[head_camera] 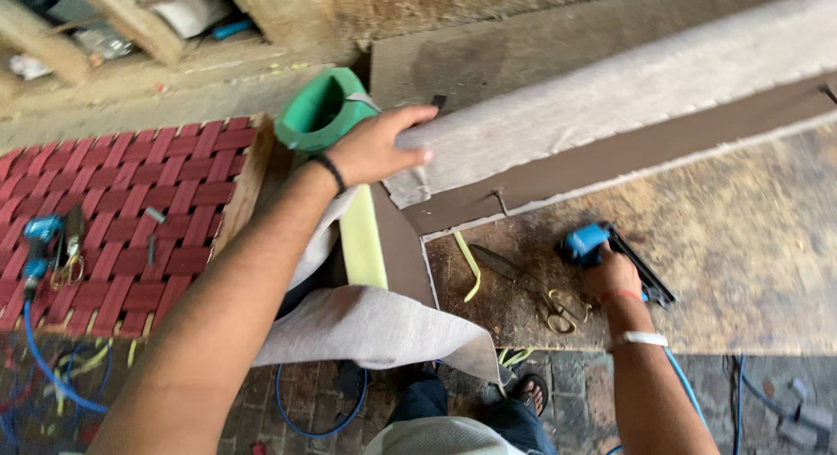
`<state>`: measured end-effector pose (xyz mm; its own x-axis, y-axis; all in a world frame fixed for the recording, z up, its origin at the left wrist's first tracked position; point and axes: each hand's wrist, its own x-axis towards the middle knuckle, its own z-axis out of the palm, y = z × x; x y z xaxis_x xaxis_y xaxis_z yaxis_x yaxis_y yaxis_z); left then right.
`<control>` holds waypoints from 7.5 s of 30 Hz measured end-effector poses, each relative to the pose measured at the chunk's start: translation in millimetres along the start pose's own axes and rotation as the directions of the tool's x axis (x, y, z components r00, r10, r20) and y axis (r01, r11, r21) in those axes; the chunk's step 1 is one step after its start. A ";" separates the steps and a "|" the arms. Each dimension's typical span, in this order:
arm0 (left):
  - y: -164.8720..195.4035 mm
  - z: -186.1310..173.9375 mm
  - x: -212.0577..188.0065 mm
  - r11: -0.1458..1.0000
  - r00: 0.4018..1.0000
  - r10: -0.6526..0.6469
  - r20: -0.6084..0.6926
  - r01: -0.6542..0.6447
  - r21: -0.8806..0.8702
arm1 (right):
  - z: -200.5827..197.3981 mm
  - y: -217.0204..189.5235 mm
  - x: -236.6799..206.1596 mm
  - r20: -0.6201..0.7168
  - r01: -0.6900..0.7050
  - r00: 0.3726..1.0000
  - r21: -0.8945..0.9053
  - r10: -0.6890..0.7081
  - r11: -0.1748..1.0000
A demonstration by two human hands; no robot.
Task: The person stretches gray fabric over a long wooden furniture frame and secures it with a pneumatic nail gun, working along the rail. They cut excess fabric with shears, fold the fabric around a corner, and continue stapling the fabric taut along the frame edges.
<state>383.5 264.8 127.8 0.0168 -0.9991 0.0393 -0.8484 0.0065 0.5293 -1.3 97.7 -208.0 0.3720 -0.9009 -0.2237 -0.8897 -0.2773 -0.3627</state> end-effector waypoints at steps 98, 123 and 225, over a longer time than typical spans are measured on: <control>185.2 29.8 -221.8 0.804 0.541 -0.465 -0.701 -0.075 -0.590 | -235.4 -148.5 -202.8 -0.076 -0.258 0.252 0.955 -0.965 -0.143; 236.8 58.8 -282.6 0.666 0.396 -0.726 -0.562 0.205 -0.717 | -238.7 -203.0 -146.9 -0.175 -0.016 0.255 0.983 -0.951 -0.185; 112.6 130.0 -135.2 0.044 0.528 -0.513 -0.676 0.803 0.594 | 12.7 -294.1 -110.2 -0.187 0.412 0.646 0.902 -0.740 0.131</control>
<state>216.8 395.1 71.9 0.8022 -0.5026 0.3224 -0.3383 -0.8274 -0.4484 222.7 282.8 -88.2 0.8490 -0.4398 0.2931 0.2749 -0.1061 -0.9556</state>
